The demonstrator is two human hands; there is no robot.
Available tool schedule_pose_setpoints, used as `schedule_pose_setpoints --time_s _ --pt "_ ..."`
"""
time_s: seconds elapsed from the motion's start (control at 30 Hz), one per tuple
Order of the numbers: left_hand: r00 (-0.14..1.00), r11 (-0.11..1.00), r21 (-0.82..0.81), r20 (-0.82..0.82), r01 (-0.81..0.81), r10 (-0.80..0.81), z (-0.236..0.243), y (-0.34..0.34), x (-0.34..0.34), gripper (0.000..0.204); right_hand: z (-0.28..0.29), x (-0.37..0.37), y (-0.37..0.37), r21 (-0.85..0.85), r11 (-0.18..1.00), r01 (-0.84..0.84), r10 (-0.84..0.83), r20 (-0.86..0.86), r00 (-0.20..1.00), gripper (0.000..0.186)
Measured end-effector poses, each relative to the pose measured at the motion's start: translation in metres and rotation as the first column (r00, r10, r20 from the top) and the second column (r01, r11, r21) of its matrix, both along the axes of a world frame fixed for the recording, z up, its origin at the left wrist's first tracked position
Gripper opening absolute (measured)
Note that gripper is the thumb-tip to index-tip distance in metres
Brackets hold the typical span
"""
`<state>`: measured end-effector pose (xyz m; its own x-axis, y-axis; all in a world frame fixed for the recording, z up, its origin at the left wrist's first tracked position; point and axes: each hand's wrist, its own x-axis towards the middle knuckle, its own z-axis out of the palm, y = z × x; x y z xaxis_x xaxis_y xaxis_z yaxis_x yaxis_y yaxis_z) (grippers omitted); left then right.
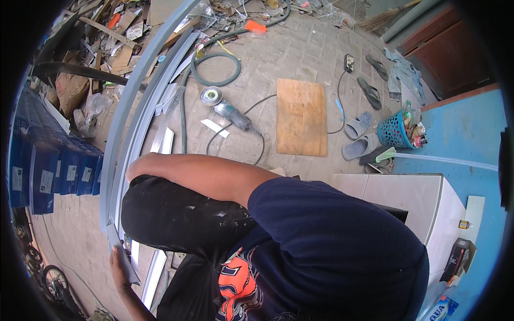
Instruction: The person sits on the floor and uses an angle grinder to cut white metal profiles. They measure the pieces with a ruler, mark them, and cut them to size, then inspect the cut edges.
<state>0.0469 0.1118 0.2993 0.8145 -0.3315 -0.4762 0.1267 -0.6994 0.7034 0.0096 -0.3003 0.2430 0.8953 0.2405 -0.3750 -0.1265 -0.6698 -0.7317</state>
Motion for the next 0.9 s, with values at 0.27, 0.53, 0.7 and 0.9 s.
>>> schedule_pose_setpoints --time_s 0.27,0.53,0.7,0.9 --pt "0.995 0.989 -0.141 -0.095 -0.042 0.029 -0.008 0.001 -0.004 0.067 0.003 -0.004 -0.003 -0.111 0.993 0.025 -0.026 -0.007 1.000 0.056" --pt "0.995 0.998 -0.066 -0.100 -0.023 0.016 -0.007 0.010 -0.003 0.062 -0.008 0.003 -0.003 -0.132 0.990 0.047 -0.045 0.020 0.999 0.053" --pt "0.989 0.998 -0.049 -0.146 -0.035 0.028 -0.006 0.002 -0.007 0.063 -0.007 0.000 -0.002 -0.199 0.976 0.085 -0.071 0.077 0.995 0.045" --pt "0.977 0.978 -0.174 -0.195 -0.117 0.082 -0.006 -0.004 -0.009 0.063 -0.007 0.001 0.000 -0.170 0.979 0.114 -0.099 0.097 0.990 0.043"
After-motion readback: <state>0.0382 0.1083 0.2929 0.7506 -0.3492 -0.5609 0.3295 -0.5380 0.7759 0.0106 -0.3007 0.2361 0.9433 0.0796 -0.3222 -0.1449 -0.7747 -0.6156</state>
